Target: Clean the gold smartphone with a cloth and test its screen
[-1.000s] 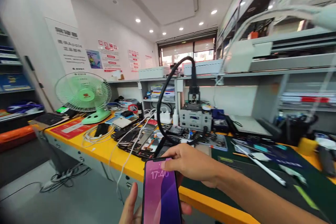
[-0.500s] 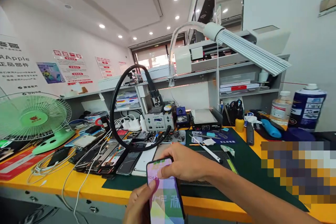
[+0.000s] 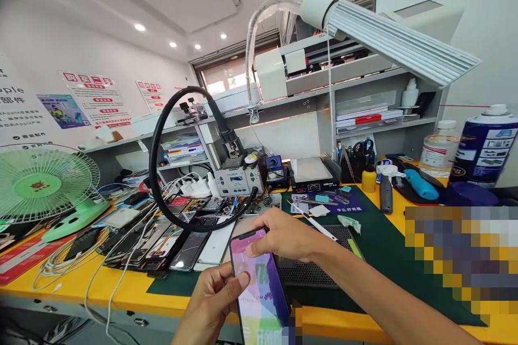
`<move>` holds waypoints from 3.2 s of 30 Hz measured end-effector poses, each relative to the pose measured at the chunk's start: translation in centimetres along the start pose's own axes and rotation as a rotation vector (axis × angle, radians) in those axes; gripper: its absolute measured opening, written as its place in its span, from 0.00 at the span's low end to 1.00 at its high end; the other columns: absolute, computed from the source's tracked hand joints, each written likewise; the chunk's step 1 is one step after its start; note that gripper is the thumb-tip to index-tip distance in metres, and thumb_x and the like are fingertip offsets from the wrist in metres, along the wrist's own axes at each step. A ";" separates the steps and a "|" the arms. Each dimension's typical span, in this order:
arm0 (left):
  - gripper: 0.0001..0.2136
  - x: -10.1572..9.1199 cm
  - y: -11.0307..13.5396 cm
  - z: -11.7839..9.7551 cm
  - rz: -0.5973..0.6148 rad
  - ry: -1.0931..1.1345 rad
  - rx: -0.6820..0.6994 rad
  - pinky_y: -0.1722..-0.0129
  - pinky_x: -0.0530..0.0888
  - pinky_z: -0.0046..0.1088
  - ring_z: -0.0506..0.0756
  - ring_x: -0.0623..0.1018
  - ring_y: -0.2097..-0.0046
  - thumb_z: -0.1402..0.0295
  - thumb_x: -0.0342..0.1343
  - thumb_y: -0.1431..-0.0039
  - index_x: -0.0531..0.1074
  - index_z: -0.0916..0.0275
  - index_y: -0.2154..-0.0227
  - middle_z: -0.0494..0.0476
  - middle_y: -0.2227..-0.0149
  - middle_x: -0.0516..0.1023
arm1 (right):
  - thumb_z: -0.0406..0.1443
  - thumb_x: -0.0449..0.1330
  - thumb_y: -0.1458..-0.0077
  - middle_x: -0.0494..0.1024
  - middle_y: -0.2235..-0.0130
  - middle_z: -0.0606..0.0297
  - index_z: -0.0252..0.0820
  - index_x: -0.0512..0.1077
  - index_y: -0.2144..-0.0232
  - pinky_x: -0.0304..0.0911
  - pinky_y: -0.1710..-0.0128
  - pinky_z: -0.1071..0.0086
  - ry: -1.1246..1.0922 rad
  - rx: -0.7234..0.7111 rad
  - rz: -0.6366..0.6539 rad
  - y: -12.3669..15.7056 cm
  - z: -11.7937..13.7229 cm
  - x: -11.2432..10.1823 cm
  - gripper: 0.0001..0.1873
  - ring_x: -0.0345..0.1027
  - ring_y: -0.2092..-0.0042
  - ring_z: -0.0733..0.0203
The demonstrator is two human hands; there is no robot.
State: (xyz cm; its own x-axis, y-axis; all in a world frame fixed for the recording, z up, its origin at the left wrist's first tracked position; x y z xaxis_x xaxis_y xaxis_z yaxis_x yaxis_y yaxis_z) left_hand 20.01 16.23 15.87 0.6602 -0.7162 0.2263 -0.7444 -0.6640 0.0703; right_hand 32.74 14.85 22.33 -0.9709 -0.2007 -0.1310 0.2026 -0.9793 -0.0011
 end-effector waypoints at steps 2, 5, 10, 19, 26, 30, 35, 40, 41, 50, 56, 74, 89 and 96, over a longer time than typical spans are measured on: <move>0.23 0.1 -0.4 0.0 0.016 -0.022 0.000 0.74 0.70 0.25 0.51 0.73 0.76 0.52 0.67 0.50 0.81 0.69 0.60 0.60 0.74 0.80 | 0.33 0.66 0.55 0.72 0.74 0.69 0.35 0.78 0.69 0.56 0.73 0.73 0.009 0.003 -0.028 0.0 -0.3 -0.5 0.08 0.61 0.73 0.65; 0.24 0.4 -0.9 0.1 0.051 -0.056 -0.005 0.74 0.70 0.24 0.51 0.73 0.75 0.52 0.66 0.50 0.80 0.68 0.58 0.60 0.73 0.80 | 0.33 0.66 0.55 0.73 0.74 0.69 0.35 0.78 0.69 0.56 0.73 0.73 0.028 0.007 -0.060 0.2 -0.4 -1.1 0.08 0.62 0.73 0.64; 0.22 1.1 -1.3 0.4 0.121 -0.018 0.008 0.73 0.72 0.25 0.50 0.74 0.75 0.54 0.66 0.47 0.79 0.68 0.57 0.60 0.72 0.81 | 0.33 0.67 0.55 0.71 0.76 0.72 0.35 0.78 0.72 0.53 0.74 0.74 0.054 0.014 -0.084 0.6 -0.4 -1.8 0.06 0.58 0.74 0.66; 0.22 1.2 -1.1 0.6 0.143 -0.056 -0.018 0.74 0.72 0.23 0.51 0.75 0.72 0.55 0.65 0.46 0.78 0.67 0.55 0.60 0.70 0.81 | 0.34 0.67 0.53 0.68 0.77 0.73 0.36 0.77 0.73 0.46 0.76 0.73 0.109 0.008 -0.052 0.6 -0.9 -2.2 0.05 0.55 0.75 0.68; 0.24 1.4 -0.7 0.7 0.178 -0.045 -0.050 0.73 0.73 0.24 0.52 0.78 0.71 0.56 0.66 0.47 0.76 0.65 0.51 0.62 0.65 0.83 | 0.36 0.69 0.54 0.66 0.78 0.74 0.37 0.77 0.71 0.45 0.76 0.73 0.152 -0.011 -0.062 0.6 -1.2 -2.4 0.07 0.53 0.76 0.68; 0.24 1.7 -0.4 0.5 0.184 -0.029 -0.041 0.72 0.72 0.23 0.53 0.79 0.70 0.57 0.67 0.48 0.76 0.65 0.50 0.62 0.65 0.83 | 0.36 0.68 0.53 0.67 0.77 0.73 0.37 0.77 0.73 0.47 0.75 0.73 0.161 -0.017 -0.043 0.6 -1.0 -2.2 0.07 0.54 0.75 0.68; 0.21 2.8 -0.1 -0.3 0.197 0.083 0.021 0.72 0.70 0.22 0.53 0.79 0.68 0.62 0.68 0.48 0.77 0.63 0.51 0.62 0.64 0.83 | 0.36 0.67 0.53 0.67 0.77 0.73 0.36 0.77 0.72 0.48 0.74 0.73 0.159 -0.014 -0.032 0.6 -0.9 -2.1 0.07 0.55 0.74 0.67; 0.26 3.1 0.1 -0.3 0.174 0.126 0.063 0.55 0.74 0.37 0.61 0.81 0.58 0.63 0.69 0.49 0.74 0.63 0.47 0.65 0.58 0.83 | 0.36 0.67 0.53 0.69 0.75 0.71 0.35 0.78 0.71 0.49 0.74 0.72 0.155 -0.008 -0.038 0.7 -0.7 -1.9 0.08 0.56 0.74 0.66; 0.27 3.0 0.1 -0.2 0.169 0.127 0.069 0.54 0.73 0.38 0.62 0.81 0.56 0.63 0.68 0.49 0.73 0.62 0.46 0.65 0.57 0.82 | 0.36 0.67 0.53 0.70 0.75 0.71 0.35 0.78 0.71 0.49 0.74 0.72 0.158 -0.009 -0.044 0.7 -0.6 -1.9 0.08 0.56 0.73 0.66; 0.31 3.6 0.6 -0.3 0.188 0.149 0.076 0.48 0.71 0.40 0.64 0.79 0.50 0.66 0.67 0.48 0.68 0.60 0.40 0.66 0.51 0.80 | 0.37 0.68 0.52 0.71 0.75 0.71 0.36 0.79 0.70 0.51 0.75 0.73 0.202 -0.008 -0.052 1.0 -0.2 -2.1 0.09 0.58 0.75 0.66; 0.36 3.8 0.5 0.1 0.187 0.230 0.119 0.42 0.67 0.42 0.66 0.73 0.42 0.65 0.68 0.49 0.62 0.57 0.36 0.65 0.45 0.76 | 0.37 0.68 0.54 0.75 0.74 0.69 0.36 0.80 0.69 0.56 0.75 0.73 0.126 0.009 -0.058 1.0 -1.1 -2.4 0.10 0.65 0.73 0.63; 0.17 2.8 -0.4 2.4 -0.003 0.198 -0.029 0.51 0.72 0.40 0.63 0.80 0.55 0.61 0.64 0.44 0.80 0.66 0.56 0.64 0.60 0.83 | 0.37 0.66 0.49 0.79 0.71 0.66 0.38 0.79 0.70 0.60 0.69 0.70 0.184 -0.083 -0.141 1.3 -0.3 -3.1 0.06 0.69 0.68 0.58; 0.28 3.8 0.0 3.1 -0.023 0.174 0.165 0.45 0.69 0.40 0.66 0.75 0.44 0.62 0.67 0.47 0.70 0.62 0.43 0.66 0.47 0.79 | 0.35 0.67 0.52 0.80 0.70 0.65 0.38 0.80 0.70 0.64 0.69 0.70 0.073 -0.066 -0.142 1.1 -0.5 -3.1 0.06 0.70 0.69 0.58; 0.27 4.3 0.3 2.9 -0.098 0.200 0.207 0.46 0.71 0.36 0.64 0.77 0.46 0.64 0.68 0.49 0.72 0.62 0.45 0.63 0.49 0.81 | 0.35 0.68 0.52 0.81 0.69 0.62 0.37 0.81 0.69 0.66 0.68 0.67 0.009 -0.075 -0.172 1.0 -1.0 -3.5 0.08 0.73 0.68 0.54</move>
State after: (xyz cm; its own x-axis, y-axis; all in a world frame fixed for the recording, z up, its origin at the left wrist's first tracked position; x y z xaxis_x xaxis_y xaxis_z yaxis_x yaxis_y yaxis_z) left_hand 22.94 12.33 14.02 0.6801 -0.6035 0.4162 -0.6283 -0.7724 -0.0933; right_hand 36.43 14.59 21.81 -0.9909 -0.0300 -0.1312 0.0431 -0.9942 -0.0985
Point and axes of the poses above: each hand's wrist, its own y-axis away from the middle knuckle, its own x-axis out of the palm, z = x × y, the point moved 7 cm from there along -y, towards the middle knuckle
